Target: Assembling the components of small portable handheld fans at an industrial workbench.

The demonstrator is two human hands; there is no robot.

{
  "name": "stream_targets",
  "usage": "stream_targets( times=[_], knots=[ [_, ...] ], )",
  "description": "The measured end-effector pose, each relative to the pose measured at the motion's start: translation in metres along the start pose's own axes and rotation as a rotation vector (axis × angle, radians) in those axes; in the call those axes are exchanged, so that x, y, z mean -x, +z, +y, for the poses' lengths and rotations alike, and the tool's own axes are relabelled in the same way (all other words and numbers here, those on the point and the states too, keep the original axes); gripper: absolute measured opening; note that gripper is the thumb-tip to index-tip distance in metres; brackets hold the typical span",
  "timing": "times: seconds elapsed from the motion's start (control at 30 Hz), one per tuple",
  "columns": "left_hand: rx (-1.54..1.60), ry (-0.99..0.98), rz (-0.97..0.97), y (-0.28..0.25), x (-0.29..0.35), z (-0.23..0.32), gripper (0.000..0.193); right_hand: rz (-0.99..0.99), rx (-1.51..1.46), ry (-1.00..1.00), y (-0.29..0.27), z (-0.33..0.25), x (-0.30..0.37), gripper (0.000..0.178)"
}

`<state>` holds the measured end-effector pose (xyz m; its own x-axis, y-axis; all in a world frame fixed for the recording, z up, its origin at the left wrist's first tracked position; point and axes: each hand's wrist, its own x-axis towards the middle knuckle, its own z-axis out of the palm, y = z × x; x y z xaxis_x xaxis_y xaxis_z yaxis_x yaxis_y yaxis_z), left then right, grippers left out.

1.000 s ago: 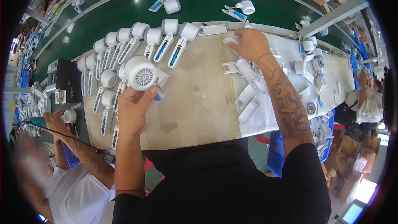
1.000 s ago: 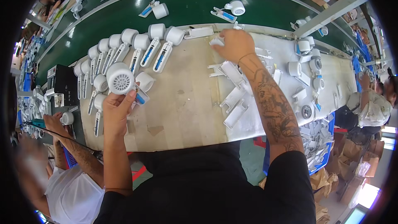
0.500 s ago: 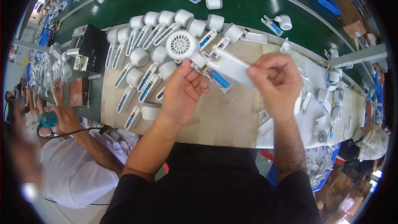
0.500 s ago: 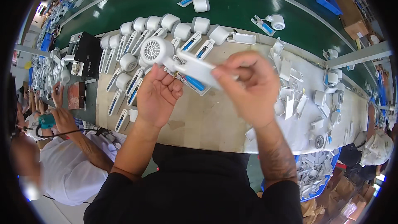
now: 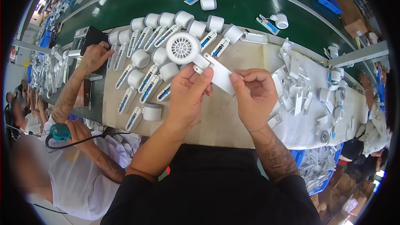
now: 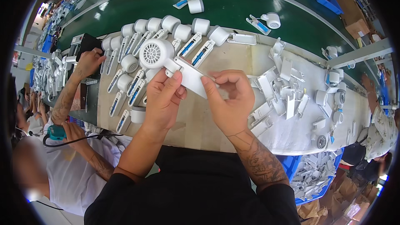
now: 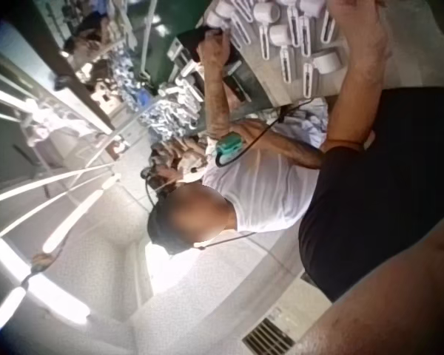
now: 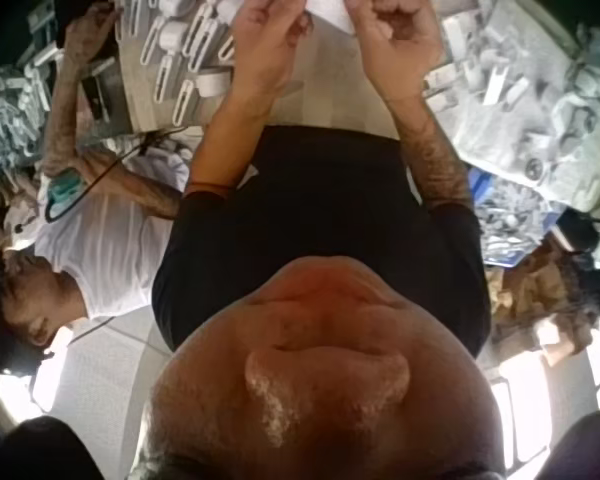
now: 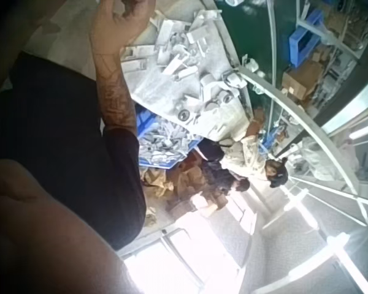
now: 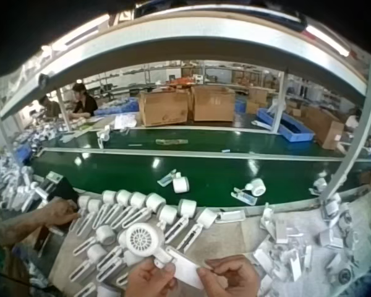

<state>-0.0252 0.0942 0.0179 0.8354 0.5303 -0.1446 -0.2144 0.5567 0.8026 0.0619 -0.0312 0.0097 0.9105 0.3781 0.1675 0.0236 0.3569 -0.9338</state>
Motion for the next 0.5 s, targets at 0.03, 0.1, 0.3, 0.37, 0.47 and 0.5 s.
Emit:
stream_targets(
  times=[0.03,0.1,0.3,0.37,0.47,0.5],
  knots=[
    [-0.016,0.038,0.005,0.001,0.000,0.003,0.033,-0.027,0.407,-0.320,-0.005,-0.005,-0.006,0.026],
    [0.061,0.089,0.004,0.001,0.000,0.013,0.033,-0.083,0.810,-0.552,-0.011,-0.006,-0.009,0.041],
    [0.087,0.040,-0.139,-0.023,-0.011,0.013,0.038,-0.366,0.211,0.209,0.017,0.024,0.005,0.034],
    [-0.061,0.024,-0.052,-0.035,-0.013,0.015,0.036,-0.474,0.293,0.250,0.011,0.033,0.000,0.036],
    [-0.108,0.086,0.019,-0.043,-0.011,0.018,0.034,-0.595,0.298,0.253,0.014,0.027,-0.012,0.039],
    [-0.108,0.079,0.010,-0.041,-0.010,0.019,0.034,-0.556,0.374,0.280,0.019,0.026,-0.016,0.041]
  ],
)
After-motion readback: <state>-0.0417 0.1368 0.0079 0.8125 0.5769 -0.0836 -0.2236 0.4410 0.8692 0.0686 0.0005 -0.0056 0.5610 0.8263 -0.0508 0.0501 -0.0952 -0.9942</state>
